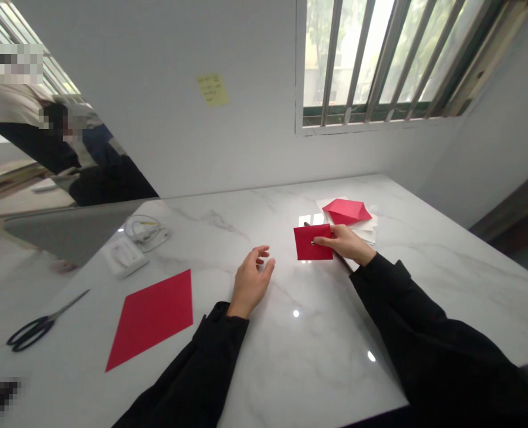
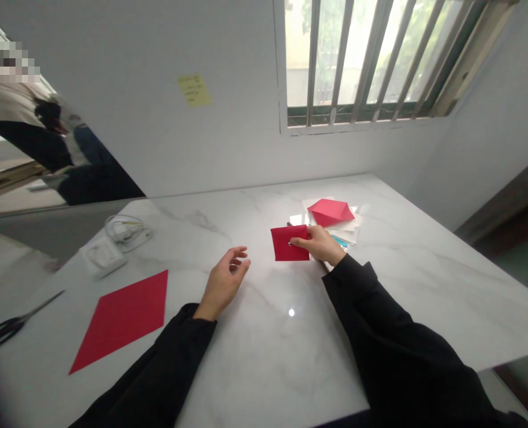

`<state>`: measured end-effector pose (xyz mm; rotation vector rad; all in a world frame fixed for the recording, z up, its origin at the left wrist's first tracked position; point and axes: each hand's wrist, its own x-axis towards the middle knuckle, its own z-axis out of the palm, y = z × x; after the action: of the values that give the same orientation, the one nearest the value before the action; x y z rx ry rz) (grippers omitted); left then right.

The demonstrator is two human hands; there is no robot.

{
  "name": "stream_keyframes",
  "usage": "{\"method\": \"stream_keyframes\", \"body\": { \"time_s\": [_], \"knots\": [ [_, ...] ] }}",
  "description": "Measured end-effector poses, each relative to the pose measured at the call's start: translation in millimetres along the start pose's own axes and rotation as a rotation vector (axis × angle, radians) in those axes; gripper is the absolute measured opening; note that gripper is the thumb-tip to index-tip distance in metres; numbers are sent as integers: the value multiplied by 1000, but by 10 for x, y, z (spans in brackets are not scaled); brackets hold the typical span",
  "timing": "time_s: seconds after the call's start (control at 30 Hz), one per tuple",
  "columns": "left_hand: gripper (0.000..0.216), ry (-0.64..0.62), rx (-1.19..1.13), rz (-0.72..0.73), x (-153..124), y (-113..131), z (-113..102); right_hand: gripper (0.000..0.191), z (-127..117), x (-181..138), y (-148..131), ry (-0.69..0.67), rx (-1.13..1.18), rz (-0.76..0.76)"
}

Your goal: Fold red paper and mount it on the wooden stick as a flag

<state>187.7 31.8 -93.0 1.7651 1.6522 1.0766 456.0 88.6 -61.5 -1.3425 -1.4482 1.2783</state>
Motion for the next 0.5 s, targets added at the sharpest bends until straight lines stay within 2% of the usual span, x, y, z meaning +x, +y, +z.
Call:
{"method": "stream_keyframes", "body": {
  "time_s": [0.13,0.3,0.4,0.5],
  "knots": [
    [38,-35,281,67,-10,-7,72,26,-26,-64,-60,-112,211,113],
    [50,-32,481,80,-37,125,172,23,68,-30,30,-62,327,74],
    [58,1,563,52,17,209,239,24,155,-4,79,-120,522,80],
    [46,37,618,61,116,250,270,23,213,-19,76,-210,685,93]
  ]
}}
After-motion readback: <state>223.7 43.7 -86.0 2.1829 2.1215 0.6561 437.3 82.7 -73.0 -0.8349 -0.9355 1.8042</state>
